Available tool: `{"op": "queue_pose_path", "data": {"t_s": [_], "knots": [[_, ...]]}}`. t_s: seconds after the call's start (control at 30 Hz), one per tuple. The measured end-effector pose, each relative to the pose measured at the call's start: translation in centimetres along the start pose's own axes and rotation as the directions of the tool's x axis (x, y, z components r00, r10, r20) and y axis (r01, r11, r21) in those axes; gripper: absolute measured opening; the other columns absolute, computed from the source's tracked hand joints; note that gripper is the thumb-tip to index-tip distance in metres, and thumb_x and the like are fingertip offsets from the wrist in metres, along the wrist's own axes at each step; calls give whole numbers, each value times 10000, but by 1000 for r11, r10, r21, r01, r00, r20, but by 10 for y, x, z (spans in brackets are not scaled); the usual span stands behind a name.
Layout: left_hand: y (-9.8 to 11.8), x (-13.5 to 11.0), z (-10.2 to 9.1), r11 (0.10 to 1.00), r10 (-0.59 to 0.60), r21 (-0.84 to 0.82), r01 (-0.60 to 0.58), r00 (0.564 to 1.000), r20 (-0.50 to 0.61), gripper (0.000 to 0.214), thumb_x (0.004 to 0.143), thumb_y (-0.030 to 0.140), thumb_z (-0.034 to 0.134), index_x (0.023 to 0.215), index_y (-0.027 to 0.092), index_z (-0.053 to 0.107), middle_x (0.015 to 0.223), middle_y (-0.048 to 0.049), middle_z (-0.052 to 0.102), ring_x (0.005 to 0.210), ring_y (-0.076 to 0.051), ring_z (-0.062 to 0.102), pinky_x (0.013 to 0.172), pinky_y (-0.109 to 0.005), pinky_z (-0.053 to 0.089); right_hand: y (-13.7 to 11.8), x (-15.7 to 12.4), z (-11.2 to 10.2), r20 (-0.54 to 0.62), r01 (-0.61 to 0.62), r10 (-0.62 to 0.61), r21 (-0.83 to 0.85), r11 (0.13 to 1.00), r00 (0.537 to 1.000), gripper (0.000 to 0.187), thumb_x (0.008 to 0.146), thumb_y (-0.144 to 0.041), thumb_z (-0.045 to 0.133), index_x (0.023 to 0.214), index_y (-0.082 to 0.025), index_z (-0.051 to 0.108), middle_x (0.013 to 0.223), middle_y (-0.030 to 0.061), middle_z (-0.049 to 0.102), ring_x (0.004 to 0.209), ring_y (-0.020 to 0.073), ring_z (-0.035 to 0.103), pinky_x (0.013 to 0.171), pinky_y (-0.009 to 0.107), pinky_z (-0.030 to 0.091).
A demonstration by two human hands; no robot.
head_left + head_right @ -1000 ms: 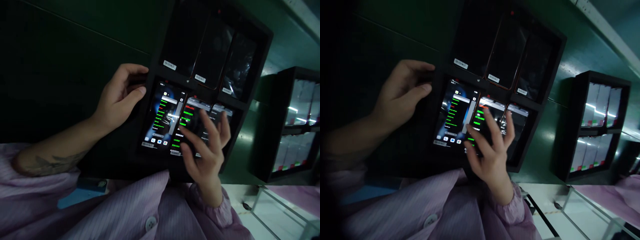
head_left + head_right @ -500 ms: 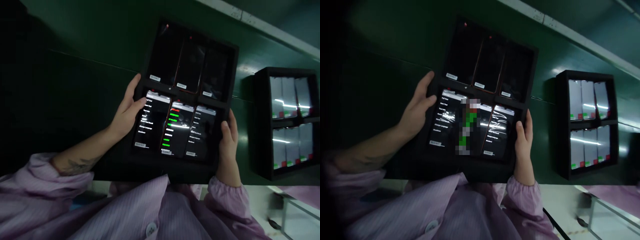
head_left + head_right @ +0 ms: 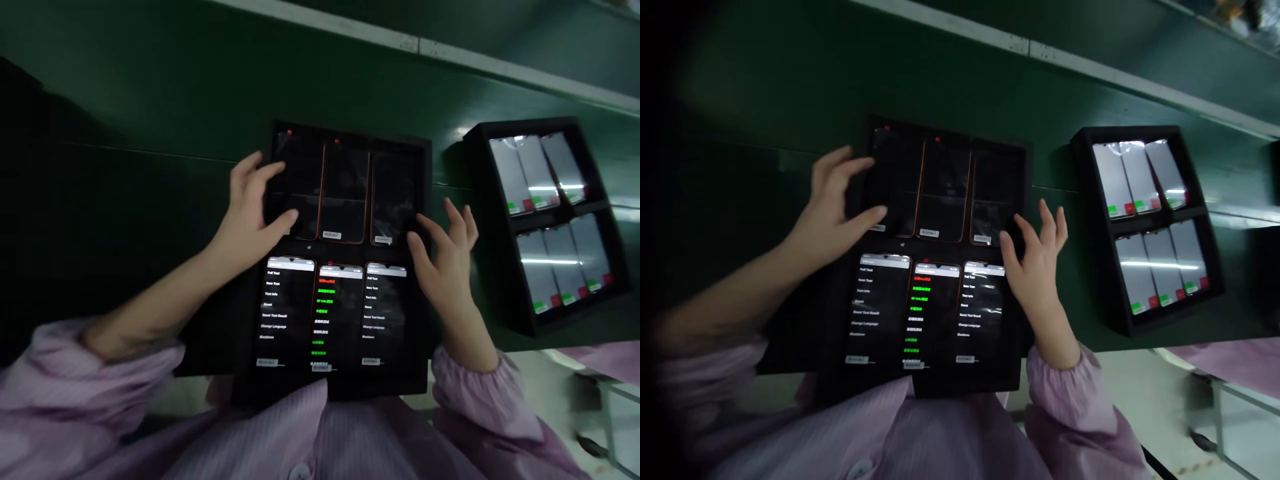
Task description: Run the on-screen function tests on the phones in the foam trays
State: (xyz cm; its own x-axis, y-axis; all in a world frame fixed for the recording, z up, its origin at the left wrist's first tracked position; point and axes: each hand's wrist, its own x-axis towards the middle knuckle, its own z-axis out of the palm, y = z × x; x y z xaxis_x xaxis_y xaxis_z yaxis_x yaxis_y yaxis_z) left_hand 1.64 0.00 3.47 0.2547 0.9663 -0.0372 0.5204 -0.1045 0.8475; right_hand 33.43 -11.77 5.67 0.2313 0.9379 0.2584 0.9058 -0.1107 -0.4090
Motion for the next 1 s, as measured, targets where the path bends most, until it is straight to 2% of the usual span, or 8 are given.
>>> {"op": "queue_pose_path", "data": {"t_s": [0.1,0.17,0.27,0.43,0.6,0.73,0.83,1.0], "knots": [[24,52,7,965,-21,261,4,998,63,727,802,332,758,1498,248,564,1725,-121,310,1701,-414,104,1430,-645,228,2,40,19,75,-27,32,-73,997,997,492,956,-586,626,1095,-141,784,1657,235,471,1636,534,196,1293,828,150],[38,68,14,928,-61,371,32,996,66,734,809,342,751,1511,250,554,1715,-144,312,1702,-425,57,1401,-676,268,4,56,30,95,-43,52,-90,995,994,492,933,-567,652,1069,-108,769,1651,275,457,1626,552,202,1294,826,149],[51,73,23,880,-91,470,62,995,38,785,825,406,745,1557,258,502,1678,-185,326,1690,-443,85,1364,-702,308,8,65,42,66,-23,28,-76,997,997,505,938,-563,636,1144,-111,726,1644,286,457,1614,535,246,1279,831,190],[58,74,25,799,-116,600,53,991,67,864,819,457,740,1592,224,430,1681,-231,303,1654,-493,150,1302,-762,334,7,56,48,2,53,-54,-98,994,999,592,976,-620,572,1277,-113,634,1670,310,412,1624,509,263,1265,818,244],[64,77,32,754,-131,652,82,991,27,877,788,409,745,1573,190,418,1642,-257,336,1619,-515,212,1246,-776,396,4,47,47,-39,64,-69,-121,991,997,567,1026,-631,477,1270,-142,629,1650,291,447,1625,492,282,1248,818,278],[67,72,39,748,-89,660,73,996,-9,779,839,379,680,1552,171,445,1596,-267,375,1641,-502,194,1280,-753,373,0,44,48,-59,66,-75,-140,988,995,660,1014,-691,465,1281,-105,608,1631,329,444,1603,499,316,1239,794,324],[65,70,42,777,-49,628,53,999,-22,725,854,361,657,1532,191,464,1571,-269,392,1641,-504,192,1287,-786,335,-2,45,47,-39,70,-76,-135,988,996,715,981,-742,500,1291,-104,591,1643,338,427,1596,503,322,1242,783,330],[54,77,44,875,-41,482,50,999,-30,748,751,334,763,1451,240,516,1584,-245,356,1605,-574,148,1265,-898,203,-1,48,43,2,59,-59,-77,995,998,641,975,-720,544,1254,-145,592,1706,292,383,1623,501,272,1276,767,293]]}}
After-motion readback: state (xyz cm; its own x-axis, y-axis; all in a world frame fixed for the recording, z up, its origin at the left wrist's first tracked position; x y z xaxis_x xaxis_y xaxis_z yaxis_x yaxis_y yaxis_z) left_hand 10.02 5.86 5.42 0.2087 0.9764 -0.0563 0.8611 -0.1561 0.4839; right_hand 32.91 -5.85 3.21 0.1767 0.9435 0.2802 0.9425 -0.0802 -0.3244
